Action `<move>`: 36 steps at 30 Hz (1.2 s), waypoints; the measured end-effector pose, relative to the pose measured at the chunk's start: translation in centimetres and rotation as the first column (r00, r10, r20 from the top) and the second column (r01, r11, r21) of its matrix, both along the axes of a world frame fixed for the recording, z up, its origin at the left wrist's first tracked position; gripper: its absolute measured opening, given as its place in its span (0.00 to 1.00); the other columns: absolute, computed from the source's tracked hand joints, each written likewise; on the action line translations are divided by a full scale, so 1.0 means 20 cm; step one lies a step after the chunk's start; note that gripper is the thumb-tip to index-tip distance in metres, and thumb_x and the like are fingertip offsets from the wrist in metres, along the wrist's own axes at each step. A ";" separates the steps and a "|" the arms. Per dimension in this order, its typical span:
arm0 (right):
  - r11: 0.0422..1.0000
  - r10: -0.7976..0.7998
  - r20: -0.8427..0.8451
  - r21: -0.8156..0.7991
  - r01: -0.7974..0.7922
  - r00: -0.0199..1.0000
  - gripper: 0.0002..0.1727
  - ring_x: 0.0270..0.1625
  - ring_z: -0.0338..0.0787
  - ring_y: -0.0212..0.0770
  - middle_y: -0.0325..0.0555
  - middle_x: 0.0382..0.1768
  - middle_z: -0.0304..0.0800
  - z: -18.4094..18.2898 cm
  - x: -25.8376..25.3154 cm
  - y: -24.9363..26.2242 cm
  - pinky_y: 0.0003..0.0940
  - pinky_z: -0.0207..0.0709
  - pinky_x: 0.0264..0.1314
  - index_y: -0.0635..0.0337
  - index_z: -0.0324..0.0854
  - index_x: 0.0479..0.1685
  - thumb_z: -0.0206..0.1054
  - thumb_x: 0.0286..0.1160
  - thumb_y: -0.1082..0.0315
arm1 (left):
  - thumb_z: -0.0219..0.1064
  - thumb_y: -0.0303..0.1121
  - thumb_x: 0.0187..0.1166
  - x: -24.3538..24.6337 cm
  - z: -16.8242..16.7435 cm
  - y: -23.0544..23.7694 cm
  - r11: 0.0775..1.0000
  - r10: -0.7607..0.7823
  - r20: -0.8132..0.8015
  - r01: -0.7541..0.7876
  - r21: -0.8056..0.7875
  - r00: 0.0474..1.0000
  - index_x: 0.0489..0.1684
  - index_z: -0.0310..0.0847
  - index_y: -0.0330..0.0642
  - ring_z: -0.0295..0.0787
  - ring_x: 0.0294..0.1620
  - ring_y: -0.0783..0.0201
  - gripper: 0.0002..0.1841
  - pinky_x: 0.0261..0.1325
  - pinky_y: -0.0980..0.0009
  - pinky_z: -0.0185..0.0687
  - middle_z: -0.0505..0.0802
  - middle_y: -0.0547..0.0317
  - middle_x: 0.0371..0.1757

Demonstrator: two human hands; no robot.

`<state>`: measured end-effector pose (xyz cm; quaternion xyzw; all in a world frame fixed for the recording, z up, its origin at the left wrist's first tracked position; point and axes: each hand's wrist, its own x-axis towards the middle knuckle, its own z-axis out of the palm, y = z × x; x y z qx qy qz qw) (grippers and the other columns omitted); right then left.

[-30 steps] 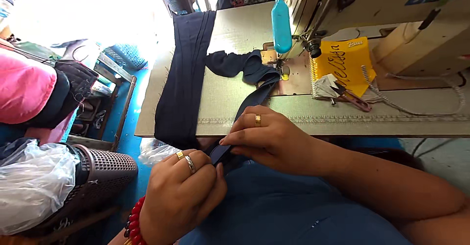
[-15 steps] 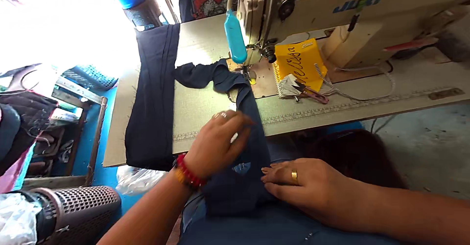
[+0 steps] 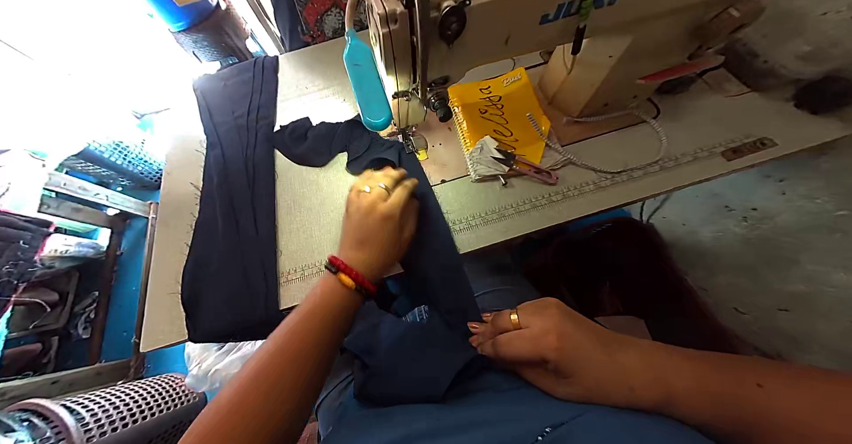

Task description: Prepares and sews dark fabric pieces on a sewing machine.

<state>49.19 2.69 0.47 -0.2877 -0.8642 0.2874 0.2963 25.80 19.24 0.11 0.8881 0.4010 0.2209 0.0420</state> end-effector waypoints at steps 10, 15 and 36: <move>0.999 0.046 -0.016 -0.003 -0.047 0.999 0.12 0.53 0.97 0.39 0.45 0.42 0.98 -0.01 -0.02 0.07 0.34 0.86 0.65 0.57 0.91 0.38 0.60 0.81 0.72 | 0.53 0.47 0.87 -0.01 -0.14 -0.04 0.996 -0.053 -0.083 0.047 -0.069 0.995 0.71 0.85 0.42 0.78 0.81 0.46 0.25 0.87 0.29 0.47 0.88 0.46 0.73; 0.999 0.033 -0.025 0.042 -0.032 0.999 0.13 0.56 0.96 0.41 0.47 0.45 0.98 -0.06 -0.04 0.16 0.37 0.86 0.68 0.59 0.92 0.41 0.59 0.82 0.72 | 0.54 0.44 0.87 -0.01 -0.12 0.07 0.992 -0.057 -0.069 0.049 -0.114 0.996 0.72 0.84 0.42 0.78 0.81 0.46 0.24 0.88 0.28 0.42 0.87 0.46 0.74; 0.956 -0.179 0.047 0.245 0.162 0.983 0.13 0.62 0.95 0.47 0.53 0.50 0.98 -0.19 -0.10 0.33 0.41 0.85 0.71 0.61 0.90 0.42 0.58 0.83 0.76 | 0.51 0.47 0.90 -0.10 -0.15 -0.18 0.982 -0.156 -0.049 0.149 -0.119 0.987 0.72 0.85 0.48 0.77 0.83 0.52 0.23 0.87 0.35 0.55 0.88 0.55 0.75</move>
